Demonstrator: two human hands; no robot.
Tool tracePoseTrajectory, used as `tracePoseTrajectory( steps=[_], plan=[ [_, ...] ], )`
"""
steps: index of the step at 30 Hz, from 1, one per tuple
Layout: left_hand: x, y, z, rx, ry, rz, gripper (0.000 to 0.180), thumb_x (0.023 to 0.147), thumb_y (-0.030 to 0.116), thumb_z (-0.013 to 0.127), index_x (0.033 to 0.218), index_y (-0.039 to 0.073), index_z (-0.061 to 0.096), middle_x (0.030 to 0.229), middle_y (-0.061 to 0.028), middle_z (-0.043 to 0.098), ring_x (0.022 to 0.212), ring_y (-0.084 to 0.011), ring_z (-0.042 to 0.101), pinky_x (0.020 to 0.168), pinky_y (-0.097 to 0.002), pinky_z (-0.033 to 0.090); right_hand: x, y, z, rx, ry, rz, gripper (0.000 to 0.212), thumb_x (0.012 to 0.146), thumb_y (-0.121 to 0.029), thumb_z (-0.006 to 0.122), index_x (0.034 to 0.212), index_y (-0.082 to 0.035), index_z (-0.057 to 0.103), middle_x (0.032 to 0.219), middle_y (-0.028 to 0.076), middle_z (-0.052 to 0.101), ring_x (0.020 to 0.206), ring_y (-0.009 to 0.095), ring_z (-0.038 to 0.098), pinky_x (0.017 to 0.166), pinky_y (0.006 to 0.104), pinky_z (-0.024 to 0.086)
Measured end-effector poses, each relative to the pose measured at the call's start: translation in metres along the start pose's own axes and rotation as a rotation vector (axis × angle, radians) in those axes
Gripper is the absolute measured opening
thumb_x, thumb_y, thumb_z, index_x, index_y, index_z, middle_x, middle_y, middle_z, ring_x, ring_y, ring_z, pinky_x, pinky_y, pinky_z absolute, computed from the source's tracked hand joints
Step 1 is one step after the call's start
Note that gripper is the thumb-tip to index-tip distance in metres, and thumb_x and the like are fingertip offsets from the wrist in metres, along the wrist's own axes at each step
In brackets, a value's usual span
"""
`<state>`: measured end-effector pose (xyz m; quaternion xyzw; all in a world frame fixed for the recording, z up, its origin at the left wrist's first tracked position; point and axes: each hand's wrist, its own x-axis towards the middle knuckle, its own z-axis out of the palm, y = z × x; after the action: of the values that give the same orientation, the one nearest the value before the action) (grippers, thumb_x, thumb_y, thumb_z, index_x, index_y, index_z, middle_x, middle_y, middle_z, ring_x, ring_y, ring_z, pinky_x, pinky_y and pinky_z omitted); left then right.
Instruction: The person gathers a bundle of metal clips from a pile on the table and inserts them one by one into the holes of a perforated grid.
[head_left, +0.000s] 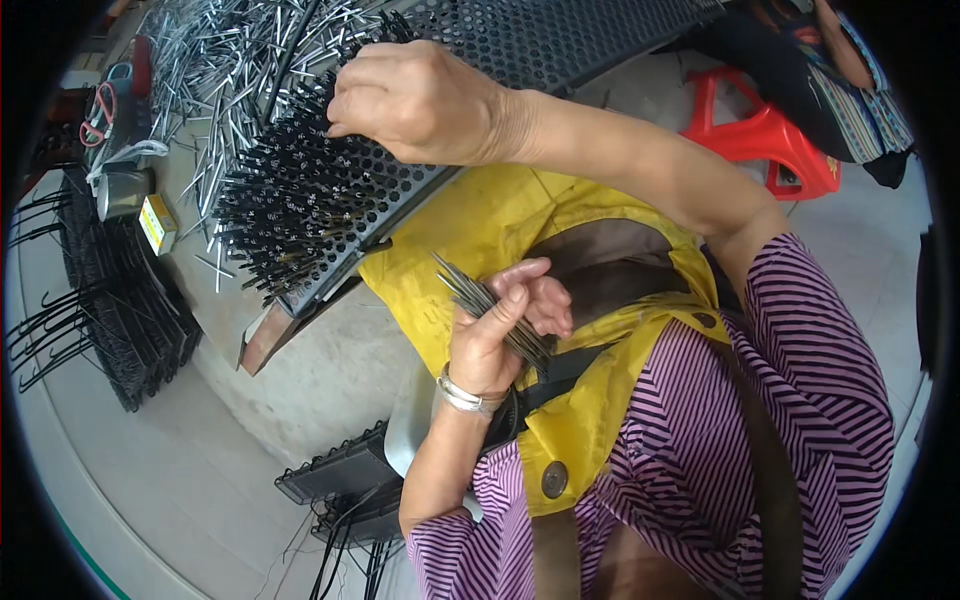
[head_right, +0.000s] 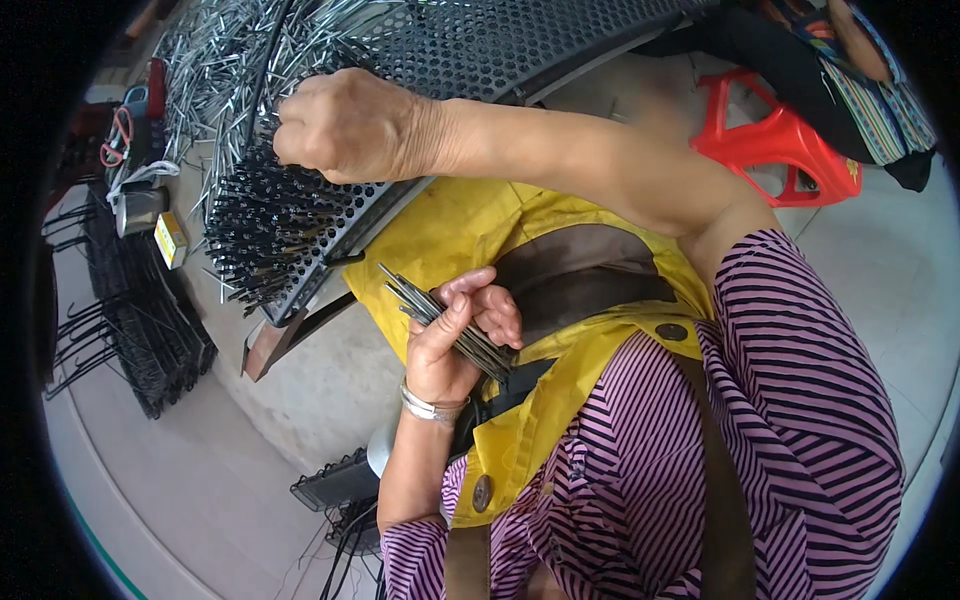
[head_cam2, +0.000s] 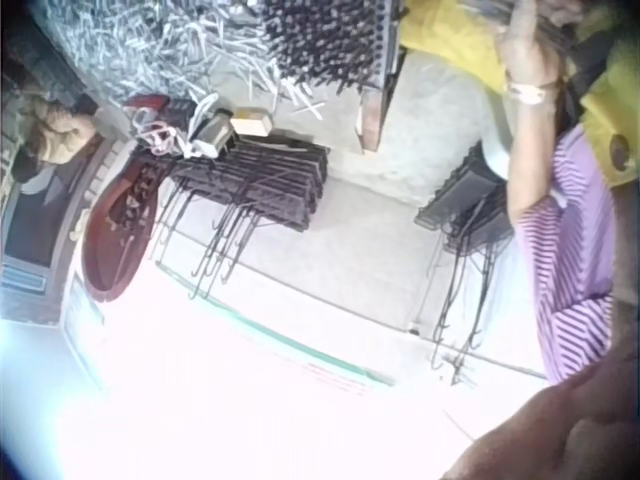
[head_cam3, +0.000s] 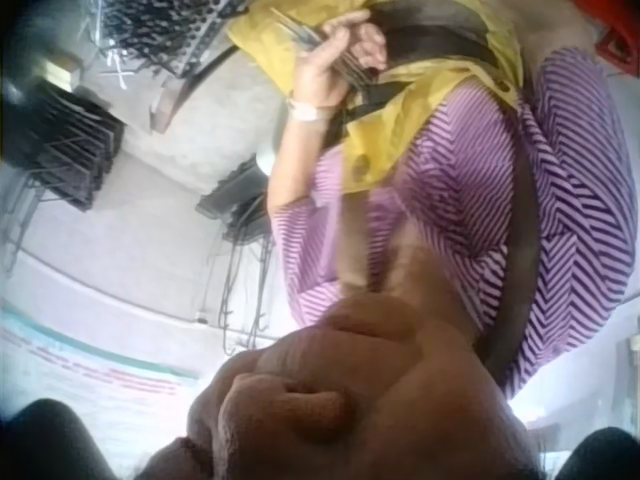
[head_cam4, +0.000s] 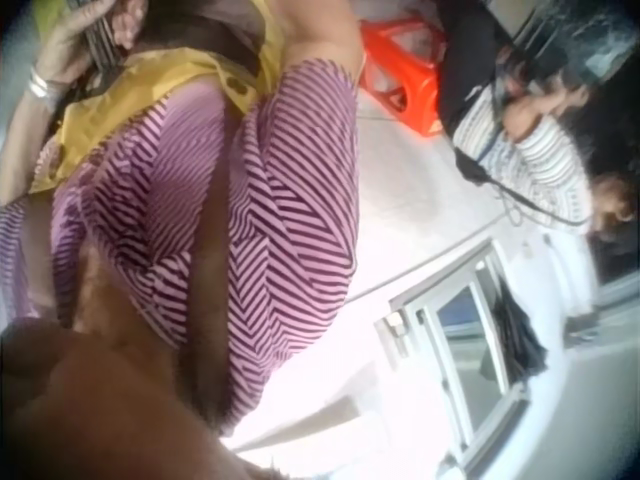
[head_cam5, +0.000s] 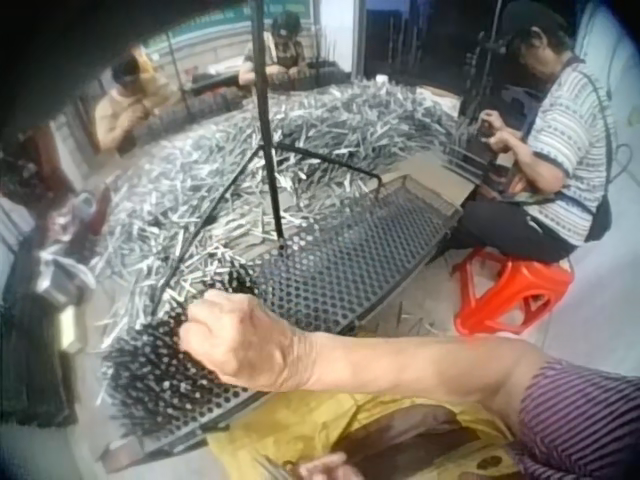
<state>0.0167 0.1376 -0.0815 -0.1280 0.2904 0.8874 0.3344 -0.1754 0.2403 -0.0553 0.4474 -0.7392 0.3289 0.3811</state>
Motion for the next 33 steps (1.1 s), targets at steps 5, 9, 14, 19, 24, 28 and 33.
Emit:
tracePoseTrajectory(
  steps=[5, 9, 14, 19, 24, 28, 33],
  plan=[
    [-0.001, 0.001, -0.002, 0.001, -0.027, 0.008, 0.04, 0.086, 0.019, 0.059, 0.115, -0.007, 0.049, 0.091, -0.0199, 0.06, 0.075, -0.0264, 0.062, 0.066, -0.0358, 0.053, -0.01, -0.025, -0.011, 0.038, 0.1, 0.093, 0.015, 0.071, -0.012, 0.067, 0.066, -0.005, 0.055, 0.063, 0.007, 0.054, 0.06, 0.023, 0.058, 0.053, 0.0346, 0.048],
    [-0.002, 0.001, 0.0, -0.002, -0.021, 0.003, 0.033, 0.086, 0.018, 0.058, 0.111, -0.004, 0.052, 0.087, -0.0186, 0.059, 0.074, -0.0278, 0.06, 0.064, -0.0354, 0.052, -0.037, -0.064, -0.04, 0.209, 0.022, 0.224, 0.021, 0.072, -0.016, 0.07, 0.071, 0.0, 0.056, 0.061, 0.009, 0.054, 0.055, 0.02, 0.056, 0.049, 0.0309, 0.045],
    [-0.001, -0.003, -0.004, -0.016, -0.099, -0.022, 0.029, 0.088, 0.014, 0.055, 0.11, -0.005, 0.053, 0.093, -0.021, 0.06, 0.08, -0.0272, 0.062, 0.07, -0.0365, 0.052, -0.063, -0.092, -0.063, 0.871, -0.345, 1.102, 0.026, 0.077, -0.016, 0.07, 0.083, 0.007, 0.059, 0.063, 0.008, 0.06, 0.051, 0.011, 0.053, 0.047, 0.0237, 0.043],
    [0.001, -0.007, 0.003, 0.094, -0.104, -0.076, 0.029, 0.085, 0.016, 0.059, 0.103, -0.006, 0.051, 0.092, -0.0224, 0.059, 0.08, -0.0301, 0.062, 0.069, -0.0377, 0.053, -0.077, -0.095, -0.071, 1.212, -0.462, 1.37, 0.025, 0.079, -0.015, 0.069, 0.085, 0.008, 0.06, 0.063, 0.005, 0.061, 0.049, 0.006, 0.053, 0.042, 0.0214, 0.041],
    [0.001, -0.012, 0.004, 0.143, -0.069, -0.124, 0.033, 0.084, 0.009, 0.058, 0.11, -0.008, 0.049, 0.097, -0.0243, 0.059, 0.086, -0.0317, 0.062, 0.075, -0.0409, 0.053, -0.101, -0.097, -0.082, 1.438, -0.52, 1.439, 0.013, 0.078, -0.006, 0.067, 0.079, 0.005, 0.061, 0.06, 0.006, 0.059, 0.041, 0.006, 0.05, 0.036, 0.0203, 0.038],
    [0.002, -0.011, 0.007, 0.119, -0.044, -0.121, 0.032, 0.086, 0.01, 0.056, 0.111, -0.009, 0.049, 0.097, -0.0231, 0.06, 0.086, -0.0308, 0.062, 0.075, -0.0403, 0.053, -0.105, -0.101, -0.085, 1.459, -0.396, 1.566, 0.008, 0.08, -0.003, 0.064, 0.076, 0.002, 0.06, 0.056, 0.003, 0.057, 0.04, 0.004, 0.045, 0.038, 0.0196, 0.036],
    [0.002, -0.01, 0.005, 0.153, 0.097, -0.084, 0.027, 0.09, 0.014, 0.052, 0.109, -0.006, 0.051, 0.09, -0.0182, 0.061, 0.077, -0.0253, 0.062, 0.067, -0.0355, 0.054, -0.1, -0.093, -0.081, 1.351, -0.305, 1.536, 0.008, 0.08, -0.004, 0.065, 0.076, 0.001, 0.06, 0.058, 0.002, 0.057, 0.048, 0.004, 0.047, 0.046, 0.0197, 0.039]
  ],
)
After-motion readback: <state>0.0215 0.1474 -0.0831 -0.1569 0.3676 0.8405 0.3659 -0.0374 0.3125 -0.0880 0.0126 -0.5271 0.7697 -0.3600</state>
